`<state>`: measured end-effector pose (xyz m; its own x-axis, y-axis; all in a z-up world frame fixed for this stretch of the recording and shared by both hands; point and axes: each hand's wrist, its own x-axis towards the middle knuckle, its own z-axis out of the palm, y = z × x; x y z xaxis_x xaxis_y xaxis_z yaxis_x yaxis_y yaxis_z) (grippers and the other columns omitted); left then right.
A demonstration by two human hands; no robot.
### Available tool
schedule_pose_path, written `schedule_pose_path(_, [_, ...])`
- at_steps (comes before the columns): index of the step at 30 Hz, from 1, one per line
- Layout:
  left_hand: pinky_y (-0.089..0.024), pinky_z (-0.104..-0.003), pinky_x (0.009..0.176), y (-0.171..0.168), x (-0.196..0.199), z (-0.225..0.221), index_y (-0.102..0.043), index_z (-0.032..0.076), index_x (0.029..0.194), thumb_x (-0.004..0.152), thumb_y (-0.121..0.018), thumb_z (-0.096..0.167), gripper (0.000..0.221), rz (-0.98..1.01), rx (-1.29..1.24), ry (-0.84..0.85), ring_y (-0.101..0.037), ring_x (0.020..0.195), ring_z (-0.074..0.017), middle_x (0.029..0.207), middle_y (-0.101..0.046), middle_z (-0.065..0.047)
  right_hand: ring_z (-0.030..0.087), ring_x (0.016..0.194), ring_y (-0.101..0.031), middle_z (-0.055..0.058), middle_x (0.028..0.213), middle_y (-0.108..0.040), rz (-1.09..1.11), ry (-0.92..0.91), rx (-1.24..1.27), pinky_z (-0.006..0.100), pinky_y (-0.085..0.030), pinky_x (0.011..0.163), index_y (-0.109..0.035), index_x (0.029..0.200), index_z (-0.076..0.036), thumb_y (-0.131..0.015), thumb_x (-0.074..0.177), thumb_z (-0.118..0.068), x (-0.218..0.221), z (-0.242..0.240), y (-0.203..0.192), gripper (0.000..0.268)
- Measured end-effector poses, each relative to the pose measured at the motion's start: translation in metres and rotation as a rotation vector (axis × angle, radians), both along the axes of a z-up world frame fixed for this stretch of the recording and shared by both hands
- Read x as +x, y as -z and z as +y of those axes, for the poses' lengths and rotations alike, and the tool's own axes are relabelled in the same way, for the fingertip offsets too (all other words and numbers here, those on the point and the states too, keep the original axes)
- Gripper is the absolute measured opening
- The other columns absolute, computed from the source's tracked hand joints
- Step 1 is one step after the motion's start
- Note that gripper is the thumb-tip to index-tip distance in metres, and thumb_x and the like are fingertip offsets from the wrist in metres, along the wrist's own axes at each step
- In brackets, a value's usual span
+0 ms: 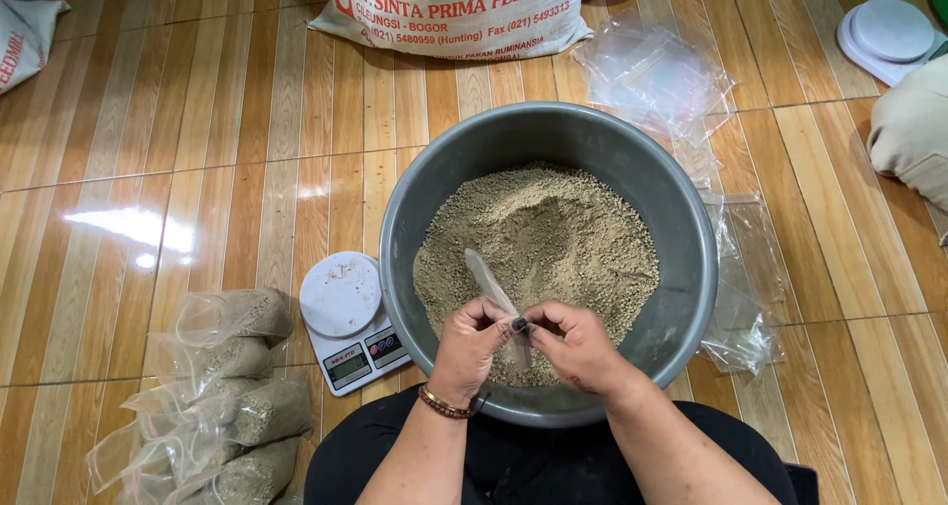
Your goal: The person scoops granular feed from a large metal bowl into small plastic bags using a metal spoon. They place each filled bag onto a digital scale to check the weight, then set the bag aside. The process is repeated for multiple bags.
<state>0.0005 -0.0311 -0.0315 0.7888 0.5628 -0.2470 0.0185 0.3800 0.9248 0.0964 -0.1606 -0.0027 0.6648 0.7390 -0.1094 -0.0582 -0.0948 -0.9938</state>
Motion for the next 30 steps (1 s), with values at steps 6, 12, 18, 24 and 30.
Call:
schedule_pose_path(6, [-0.05, -0.027, 0.065, 0.002, -0.001, 0.0, -0.07, -0.003, 0.075, 0.075, -0.087, 0.001, 0.017, 0.016, 0.016, 0.001, -0.058, 0.069, -0.0114, 0.066, -0.065, -0.01, 0.013, 0.066, -0.061, 0.01, 0.066, -0.068, 0.169, 0.056, 0.078, 0.03, -0.057, 0.062, -0.076, 0.089, 0.003, -0.066, 0.081, 0.009, -0.005, 0.002, -0.002, 0.015])
schedule_pose_path(12, [-0.049, -0.024, 0.067, -0.011, -0.001, 0.003, -0.071, -0.002, 0.083, 0.081, -0.081, 0.0, 0.01, -0.024, 0.018, -0.048, -0.055, 0.072, -0.0086, 0.075, -0.066, -0.009, 0.017, 0.061, -0.059, 0.014, 0.065, -0.066, 0.219, 0.092, 0.087, 0.033, -0.057, 0.061, -0.074, 0.093, 0.006, -0.064, 0.081, 0.01, 0.007, 0.0, 0.022, 0.016])
schedule_pose_path(18, [-0.043, -0.022, 0.098, -0.072, -0.011, 0.01, -0.056, -0.001, 0.135, 0.085, -0.076, 0.019, 0.057, -0.183, 0.079, -0.097, -0.053, 0.113, -0.0113, 0.126, -0.055, -0.004, 0.015, 0.057, -0.061, 0.012, 0.062, -0.065, 0.122, 0.119, 0.043, 0.029, -0.055, 0.055, -0.073, 0.092, 0.006, -0.062, 0.08, 0.01, 0.02, -0.001, 0.036, 0.017])
schedule_pose_path(24, [-0.042, -0.039, 0.113, -0.191, -0.036, 0.007, -0.04, -0.003, 0.142, 0.087, -0.076, 0.031, 0.074, -0.444, 0.155, 0.087, -0.053, 0.127, -0.0268, 0.138, -0.052, -0.017, 0.014, 0.073, -0.068, 0.007, 0.082, -0.073, 0.063, 0.057, -0.058, 0.026, -0.058, 0.064, -0.073, 0.09, -0.002, -0.062, 0.081, 0.008, 0.019, 0.0, 0.035, 0.017])
schedule_pose_path(30, [-0.047, -0.047, 0.117, -0.267, -0.029, -0.011, -0.06, 0.01, 0.131, 0.103, -0.05, 0.085, 0.082, -0.519, 0.229, 0.438, -0.058, 0.136, -0.0295, 0.136, -0.062, -0.014, 0.017, 0.076, -0.068, 0.008, 0.09, -0.071, -0.024, -0.165, 0.461, 0.029, -0.058, 0.063, -0.068, 0.096, -0.004, -0.064, 0.091, -0.044, 0.023, -0.005, 0.03, 0.04])
